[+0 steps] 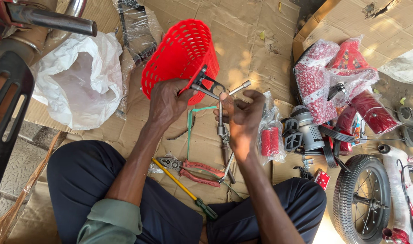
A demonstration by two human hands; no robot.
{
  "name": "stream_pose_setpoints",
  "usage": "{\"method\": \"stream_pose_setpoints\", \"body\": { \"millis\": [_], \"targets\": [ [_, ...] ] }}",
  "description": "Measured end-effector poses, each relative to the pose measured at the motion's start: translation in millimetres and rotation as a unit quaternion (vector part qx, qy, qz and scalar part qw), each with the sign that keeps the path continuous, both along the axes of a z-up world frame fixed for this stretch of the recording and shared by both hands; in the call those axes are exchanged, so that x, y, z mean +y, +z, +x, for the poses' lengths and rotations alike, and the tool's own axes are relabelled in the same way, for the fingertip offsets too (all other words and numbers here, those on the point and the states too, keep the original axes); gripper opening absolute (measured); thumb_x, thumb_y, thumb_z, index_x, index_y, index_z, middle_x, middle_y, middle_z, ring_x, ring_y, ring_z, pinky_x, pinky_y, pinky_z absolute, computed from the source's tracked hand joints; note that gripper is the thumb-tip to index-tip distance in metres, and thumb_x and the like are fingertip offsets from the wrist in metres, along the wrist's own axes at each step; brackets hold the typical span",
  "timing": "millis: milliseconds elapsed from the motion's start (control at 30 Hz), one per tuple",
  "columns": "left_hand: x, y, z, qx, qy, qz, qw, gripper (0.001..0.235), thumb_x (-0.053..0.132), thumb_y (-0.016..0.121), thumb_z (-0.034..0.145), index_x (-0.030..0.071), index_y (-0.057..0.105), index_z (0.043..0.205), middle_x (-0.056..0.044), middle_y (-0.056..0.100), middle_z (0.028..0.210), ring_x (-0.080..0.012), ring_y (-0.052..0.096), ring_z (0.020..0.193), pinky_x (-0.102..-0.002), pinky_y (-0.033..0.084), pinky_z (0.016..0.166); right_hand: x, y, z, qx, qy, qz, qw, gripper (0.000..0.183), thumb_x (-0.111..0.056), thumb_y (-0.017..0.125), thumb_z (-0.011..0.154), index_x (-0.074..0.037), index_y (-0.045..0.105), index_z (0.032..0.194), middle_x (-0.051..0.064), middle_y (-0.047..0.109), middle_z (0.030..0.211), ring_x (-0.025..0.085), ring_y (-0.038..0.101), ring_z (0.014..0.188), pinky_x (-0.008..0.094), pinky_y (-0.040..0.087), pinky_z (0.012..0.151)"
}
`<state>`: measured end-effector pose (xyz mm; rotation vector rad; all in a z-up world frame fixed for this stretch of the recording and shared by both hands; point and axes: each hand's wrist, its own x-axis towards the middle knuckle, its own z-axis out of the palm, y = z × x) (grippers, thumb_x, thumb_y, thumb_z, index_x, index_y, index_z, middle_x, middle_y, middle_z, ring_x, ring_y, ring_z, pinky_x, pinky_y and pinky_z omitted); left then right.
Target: The person sits on a cardboard sheet and assembles a red plastic bicycle basket by attaching a metal bracket with bolts and nuts using a wrench. They then unwrap a black bicycle handlebar from plastic packaging and place it on the cardboard.
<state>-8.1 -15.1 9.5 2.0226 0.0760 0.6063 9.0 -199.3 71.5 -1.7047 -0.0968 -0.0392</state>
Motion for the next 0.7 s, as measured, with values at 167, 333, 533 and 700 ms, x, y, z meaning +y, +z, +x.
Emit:
{"method": "stream_pose_setpoints", "body": {
  "millis": [167,333,533,700],
  "targets": [
    [7,-3,4,-0.004,0.006,-0.001,1.0,0.015,0.015,0.078,0.086,0.003,0.072,0.091,-0.018,0.066,0.075,-0.0329,0.064,0.065,-0.043,0.047,0.063,-4,-15,-15,-0.087,0.037,-0.117,0.989,0.025,-0.008,0.07,0.103,0.005,0.059,0.121,0.015,0.066,0.086,0.018,0.066,0.073,0.033,0.056,0.064],
    [12,-4,-2,0.006,0.002,-0.03,1.0,0.012,0.013,0.075,0.085,0.007,0.077,0.096,-0.018,0.066,0.074,-0.0308,0.063,0.061,-0.043,0.046,0.06,-21,-14,-8,-0.366,0.171,-0.383,0.831,0.06,0.003,0.062,0.091,-0.001,0.048,0.15,0.027,0.065,0.116,0.037,0.067,0.094,0.041,0.06,0.074],
    [1,-4,-1,0.033,0.006,-0.005,0.999,0.013,0.015,0.075,0.085,0.011,0.078,0.097,-0.016,0.064,0.07,-0.0321,0.061,0.058,-0.045,0.044,0.058,-24,1,11,-0.477,0.188,-0.463,0.723,0.046,-0.008,0.073,0.093,0.001,0.054,0.135,0.015,0.066,0.095,0.034,0.065,0.083,0.047,0.052,0.076],
    [-12,-5,-6,-0.011,0.022,0.011,1.0,0.009,0.012,0.073,0.085,0.008,0.075,0.092,-0.015,0.064,0.073,-0.0322,0.063,0.065,-0.045,0.044,0.059,-17,7,8,-0.292,0.12,-0.452,0.834,0.012,-0.015,0.069,0.097,-0.004,0.065,0.099,0.015,0.064,0.072,0.032,0.063,0.061,0.045,0.05,0.059]
  ]
}}
